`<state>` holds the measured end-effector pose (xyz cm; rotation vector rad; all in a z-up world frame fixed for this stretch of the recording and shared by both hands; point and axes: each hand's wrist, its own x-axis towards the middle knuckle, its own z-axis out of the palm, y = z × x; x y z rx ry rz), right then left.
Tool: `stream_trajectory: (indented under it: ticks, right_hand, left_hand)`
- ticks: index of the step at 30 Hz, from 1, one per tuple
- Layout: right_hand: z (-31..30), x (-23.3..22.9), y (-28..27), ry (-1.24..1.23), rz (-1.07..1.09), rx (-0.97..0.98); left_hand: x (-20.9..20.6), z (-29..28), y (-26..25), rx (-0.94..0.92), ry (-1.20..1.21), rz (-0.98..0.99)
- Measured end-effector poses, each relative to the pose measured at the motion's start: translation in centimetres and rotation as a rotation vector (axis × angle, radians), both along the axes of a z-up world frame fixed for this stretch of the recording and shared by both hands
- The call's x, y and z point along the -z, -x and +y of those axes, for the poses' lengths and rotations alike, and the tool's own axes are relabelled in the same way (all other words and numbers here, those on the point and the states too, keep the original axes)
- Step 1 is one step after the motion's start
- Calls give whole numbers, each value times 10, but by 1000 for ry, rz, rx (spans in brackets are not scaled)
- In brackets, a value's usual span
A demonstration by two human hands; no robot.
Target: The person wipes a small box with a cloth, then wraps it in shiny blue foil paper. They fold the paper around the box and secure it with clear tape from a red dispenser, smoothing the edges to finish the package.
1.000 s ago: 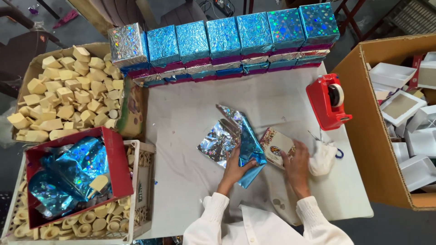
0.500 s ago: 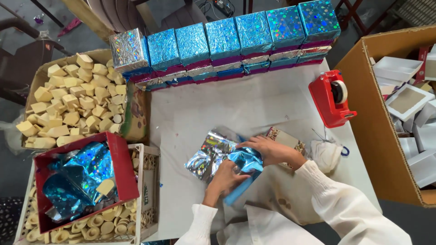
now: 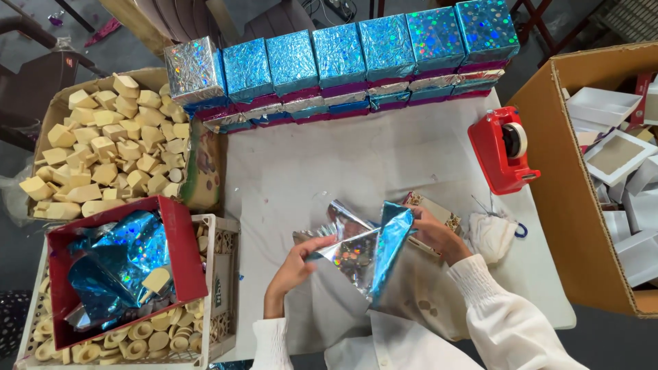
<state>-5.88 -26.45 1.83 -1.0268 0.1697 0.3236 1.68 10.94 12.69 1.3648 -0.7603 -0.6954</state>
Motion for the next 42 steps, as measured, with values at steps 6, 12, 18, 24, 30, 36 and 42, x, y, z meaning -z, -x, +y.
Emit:
stream_trajectory:
  ticks: [6,12,18,24,30,36,42]
  right_hand:
    - [-10,88,16,-581,89,200]
    - [4,103,9,-538,453,314]
    - [22,82,22,-616,490,381]
    - [28,16,26,-339,79,-37]
    - [40,68,9,-573,154,344]
    - [58,67,14,-423,384,410]
    - [74,47,24,79,422,511]
  left_hand:
    - [16,-6,9,-393,-624,-166]
    - [63,16,-36,-277,-427,347]
    - [79,26,-65,-294,-423,665]
    - [94,33,-63,-412,122,857]
    - [130,-17,-18,-287,821,787]
    - [171,-57,0,-594,121,541]
    - [109,-72,17,-862,447,437]
